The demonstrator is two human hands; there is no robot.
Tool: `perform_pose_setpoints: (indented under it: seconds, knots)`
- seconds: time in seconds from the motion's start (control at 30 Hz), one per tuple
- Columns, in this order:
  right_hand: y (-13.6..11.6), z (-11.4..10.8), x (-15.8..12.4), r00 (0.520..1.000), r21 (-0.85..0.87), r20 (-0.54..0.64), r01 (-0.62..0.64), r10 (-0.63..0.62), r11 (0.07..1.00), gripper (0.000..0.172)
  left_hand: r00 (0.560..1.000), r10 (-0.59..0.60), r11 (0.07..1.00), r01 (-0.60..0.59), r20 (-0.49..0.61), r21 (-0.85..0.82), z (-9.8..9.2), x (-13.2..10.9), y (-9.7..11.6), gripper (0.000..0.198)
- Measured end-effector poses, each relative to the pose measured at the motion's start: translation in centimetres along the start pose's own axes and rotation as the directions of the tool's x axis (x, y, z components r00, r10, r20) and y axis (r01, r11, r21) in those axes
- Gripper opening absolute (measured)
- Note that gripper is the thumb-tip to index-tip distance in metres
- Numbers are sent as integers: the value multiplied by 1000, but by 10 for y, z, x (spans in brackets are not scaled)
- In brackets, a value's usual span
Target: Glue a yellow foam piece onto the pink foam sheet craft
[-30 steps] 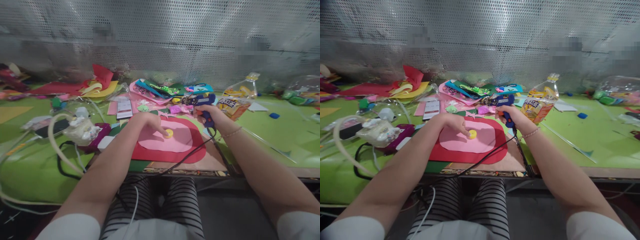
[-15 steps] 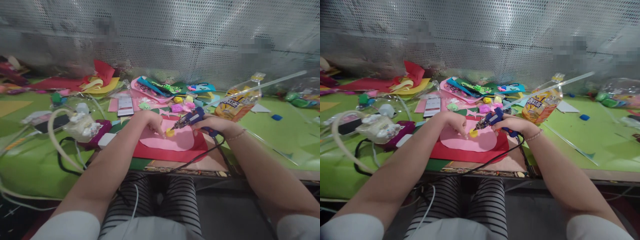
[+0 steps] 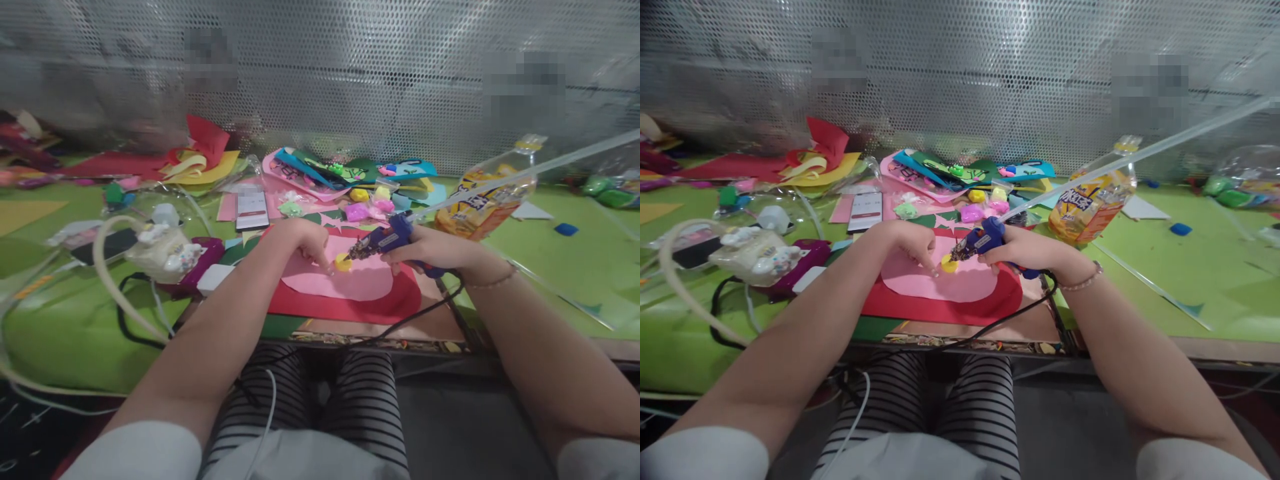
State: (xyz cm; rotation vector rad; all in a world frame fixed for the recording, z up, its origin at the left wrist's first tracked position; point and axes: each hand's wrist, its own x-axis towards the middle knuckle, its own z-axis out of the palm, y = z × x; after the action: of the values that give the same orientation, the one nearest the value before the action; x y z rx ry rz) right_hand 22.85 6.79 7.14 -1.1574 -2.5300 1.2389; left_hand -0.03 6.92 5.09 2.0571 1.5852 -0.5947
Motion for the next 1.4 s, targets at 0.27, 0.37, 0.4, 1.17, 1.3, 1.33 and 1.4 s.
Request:
perform_pose_setpoints:
  seconds: [0.27,0.37,0.4,1.17,1.3,1.33,1.4]
  knots:
    - [-3,3,-2,999,33,-21,-34,35,999,37,1000,2,1000,-2,1,-3,1,1,0,56]
    - [-4,4,-2,997,40,-26,-68,69,997,38,1000,-3,1000,3,-2,-20,1,1,0,55]
    - [-4,4,-3,997,46,-23,-75,76,996,39,1000,-5,1000,5,-3,-21,1,1,0,55]
    - [-1,1,-3,996,-48,-47,-79,77,996,29,995,47,959,-19,92,-283,-3,5,-13,53]
    - [0,3,-3,995,-57,-59,-88,84,995,30,995,47,950,-16,90,-313,-3,4,-12,54]
    - [0,3,-2,994,-55,-67,-93,89,994,31,995,48,947,-17,90,-320,-3,4,-12,55]
    - [2,3,-2,992,-47,-73,-106,103,993,32,995,48,947,-17,89,-322,-3,2,-11,54]
